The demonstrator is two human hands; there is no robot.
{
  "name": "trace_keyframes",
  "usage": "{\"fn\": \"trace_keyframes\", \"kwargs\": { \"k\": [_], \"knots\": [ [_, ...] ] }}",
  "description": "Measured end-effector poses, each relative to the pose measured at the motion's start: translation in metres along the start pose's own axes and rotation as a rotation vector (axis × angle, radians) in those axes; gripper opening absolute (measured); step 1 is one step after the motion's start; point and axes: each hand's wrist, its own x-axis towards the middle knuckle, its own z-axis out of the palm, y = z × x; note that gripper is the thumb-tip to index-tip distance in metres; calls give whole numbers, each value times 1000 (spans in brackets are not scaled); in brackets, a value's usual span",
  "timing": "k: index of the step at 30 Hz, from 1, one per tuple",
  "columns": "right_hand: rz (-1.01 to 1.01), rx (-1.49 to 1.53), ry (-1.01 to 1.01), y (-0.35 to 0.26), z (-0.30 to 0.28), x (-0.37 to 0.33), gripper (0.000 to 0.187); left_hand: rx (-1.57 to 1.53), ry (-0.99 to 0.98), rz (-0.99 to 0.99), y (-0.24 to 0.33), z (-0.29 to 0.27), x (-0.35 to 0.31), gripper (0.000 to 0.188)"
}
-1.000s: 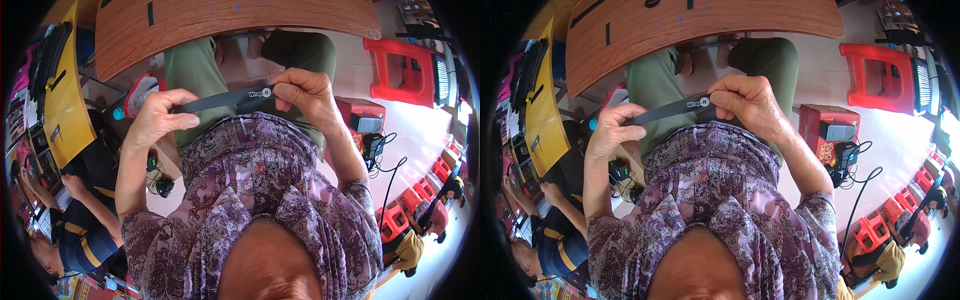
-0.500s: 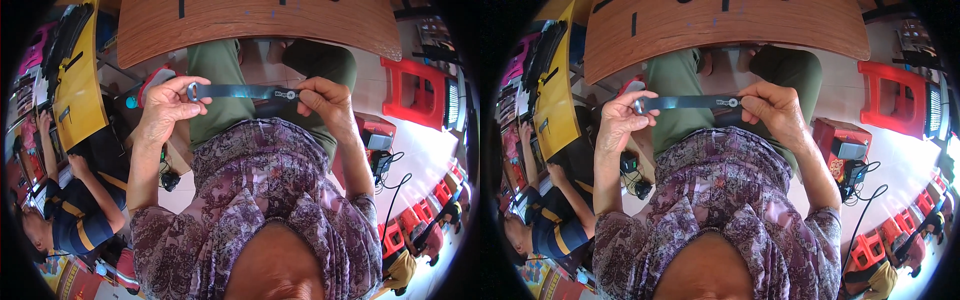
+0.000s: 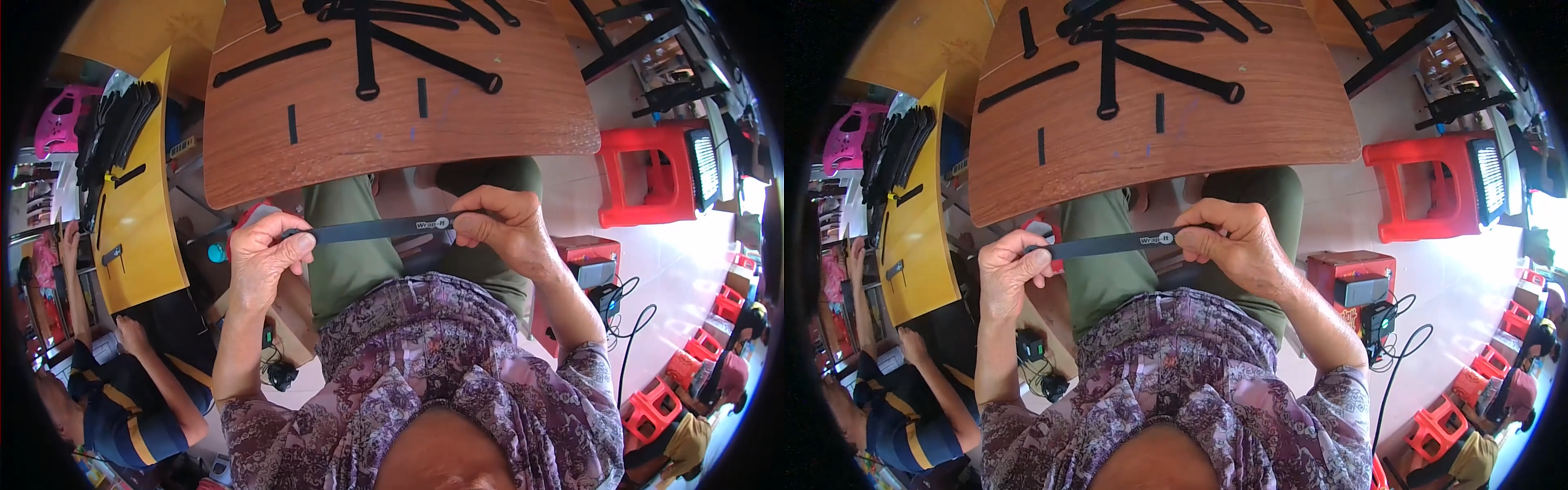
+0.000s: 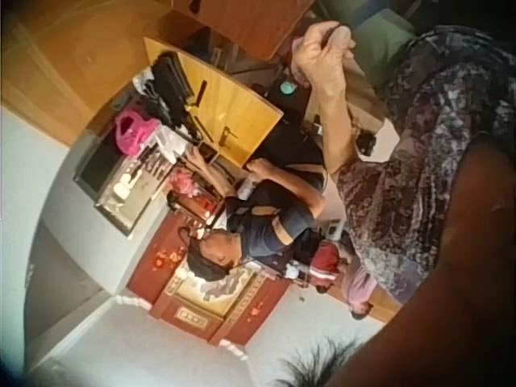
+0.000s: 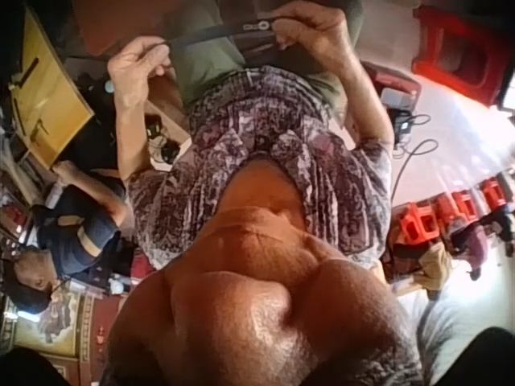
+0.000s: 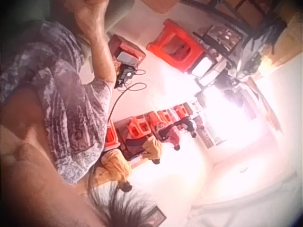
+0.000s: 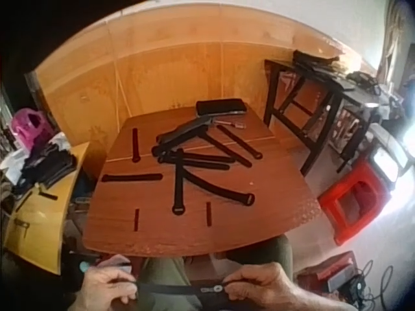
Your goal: Assembling black hook-and-loop straps by threading them through plastic buckles and inspecting the components.
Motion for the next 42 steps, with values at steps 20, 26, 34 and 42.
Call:
{"fn": "trace_keyframes", "kwargs": {
  "k": [20,26,34,42],
  "knots": [
    [-261,-277,-13,-62,-16,69,18,-399,-139,310,39,-25,15,26],
    [-861,-820,62,-64,12,118,13,-532,-239,402,42,-22,0,28],
    [-781,-1120,87,-60,15,153,15,-510,-206,424,38,-19,-7,25],
    [-723,-1155,131,-70,10,177,16,-542,-202,367,30,-17,-7,25]
  ]
}}
